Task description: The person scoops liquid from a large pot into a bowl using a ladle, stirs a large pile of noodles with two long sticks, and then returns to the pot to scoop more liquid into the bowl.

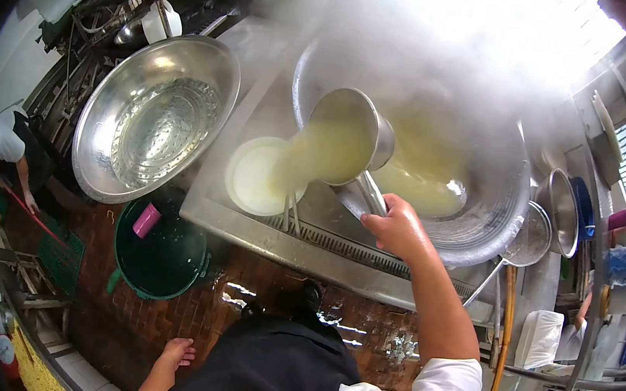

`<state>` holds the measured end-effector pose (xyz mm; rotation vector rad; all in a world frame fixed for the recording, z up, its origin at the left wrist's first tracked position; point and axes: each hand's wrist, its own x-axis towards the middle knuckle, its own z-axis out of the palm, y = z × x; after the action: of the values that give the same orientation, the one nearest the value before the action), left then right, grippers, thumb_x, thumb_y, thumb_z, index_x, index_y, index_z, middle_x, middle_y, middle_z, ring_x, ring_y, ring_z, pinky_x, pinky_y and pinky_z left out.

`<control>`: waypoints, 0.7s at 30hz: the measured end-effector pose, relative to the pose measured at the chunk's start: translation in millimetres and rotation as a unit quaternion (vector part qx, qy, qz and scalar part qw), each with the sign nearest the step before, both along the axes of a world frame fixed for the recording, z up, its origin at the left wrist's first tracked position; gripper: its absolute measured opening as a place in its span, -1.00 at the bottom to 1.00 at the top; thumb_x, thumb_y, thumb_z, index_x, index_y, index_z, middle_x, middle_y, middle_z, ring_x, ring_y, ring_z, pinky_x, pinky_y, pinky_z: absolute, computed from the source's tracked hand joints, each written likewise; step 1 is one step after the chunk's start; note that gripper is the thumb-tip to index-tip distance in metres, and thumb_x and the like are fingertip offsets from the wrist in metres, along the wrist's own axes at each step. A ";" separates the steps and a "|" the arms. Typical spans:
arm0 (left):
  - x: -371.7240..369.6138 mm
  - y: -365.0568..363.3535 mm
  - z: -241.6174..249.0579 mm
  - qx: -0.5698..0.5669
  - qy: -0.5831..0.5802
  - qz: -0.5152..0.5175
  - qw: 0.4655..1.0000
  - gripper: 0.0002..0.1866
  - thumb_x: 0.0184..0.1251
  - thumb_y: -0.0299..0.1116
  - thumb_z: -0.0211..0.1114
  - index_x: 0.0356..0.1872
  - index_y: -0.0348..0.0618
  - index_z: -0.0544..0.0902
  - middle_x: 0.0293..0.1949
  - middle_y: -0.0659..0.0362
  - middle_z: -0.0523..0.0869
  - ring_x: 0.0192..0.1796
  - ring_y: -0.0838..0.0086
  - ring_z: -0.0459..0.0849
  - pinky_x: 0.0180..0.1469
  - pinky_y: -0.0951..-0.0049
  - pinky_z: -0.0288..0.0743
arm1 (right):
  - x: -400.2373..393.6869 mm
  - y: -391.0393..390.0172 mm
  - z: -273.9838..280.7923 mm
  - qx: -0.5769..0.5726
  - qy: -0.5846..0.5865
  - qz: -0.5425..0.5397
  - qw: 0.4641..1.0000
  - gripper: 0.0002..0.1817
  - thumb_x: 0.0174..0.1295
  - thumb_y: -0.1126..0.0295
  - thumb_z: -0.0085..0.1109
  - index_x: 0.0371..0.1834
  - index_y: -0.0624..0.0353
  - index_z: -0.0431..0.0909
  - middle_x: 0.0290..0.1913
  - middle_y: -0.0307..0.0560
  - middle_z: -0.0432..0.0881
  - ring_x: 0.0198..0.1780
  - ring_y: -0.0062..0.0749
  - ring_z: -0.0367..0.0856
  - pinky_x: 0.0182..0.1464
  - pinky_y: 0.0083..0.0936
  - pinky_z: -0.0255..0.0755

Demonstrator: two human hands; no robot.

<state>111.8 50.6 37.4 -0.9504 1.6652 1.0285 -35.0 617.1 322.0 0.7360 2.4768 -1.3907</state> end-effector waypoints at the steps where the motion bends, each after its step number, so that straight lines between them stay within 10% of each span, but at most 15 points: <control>1: -0.2 -0.2 0.0 0.002 0.001 -0.001 1.000 -0.60 0.27 -0.09 0.24 0.04 -0.04 0.52 -0.24 0.17 0.65 -0.31 0.41 0.63 -0.39 0.35 0.48 | 0.6 -0.3 -0.8 0.002 0.007 -0.005 1.000 -0.58 0.03 0.27 0.29 -0.14 0.34 0.47 -0.50 -0.15 0.51 -0.60 -0.50 0.49 -0.51 -0.49 0.42; 21: 2.1 -6.3 -12.9 -0.007 -0.009 0.028 1.000 -0.64 0.26 -0.10 0.24 0.00 -0.02 0.51 -0.28 0.15 0.66 -0.40 0.39 0.61 -0.35 0.25 0.50 | -17.4 -30.7 6.4 0.318 0.049 0.066 0.945 -0.59 0.05 0.22 0.23 -0.04 0.12 0.45 -0.19 0.13 0.63 -0.06 0.07 0.57 -0.02 -0.14 0.41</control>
<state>113.9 44.4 24.5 -1.0184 1.6410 1.0429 -52.4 586.4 328.4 0.5937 3.0127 -0.5744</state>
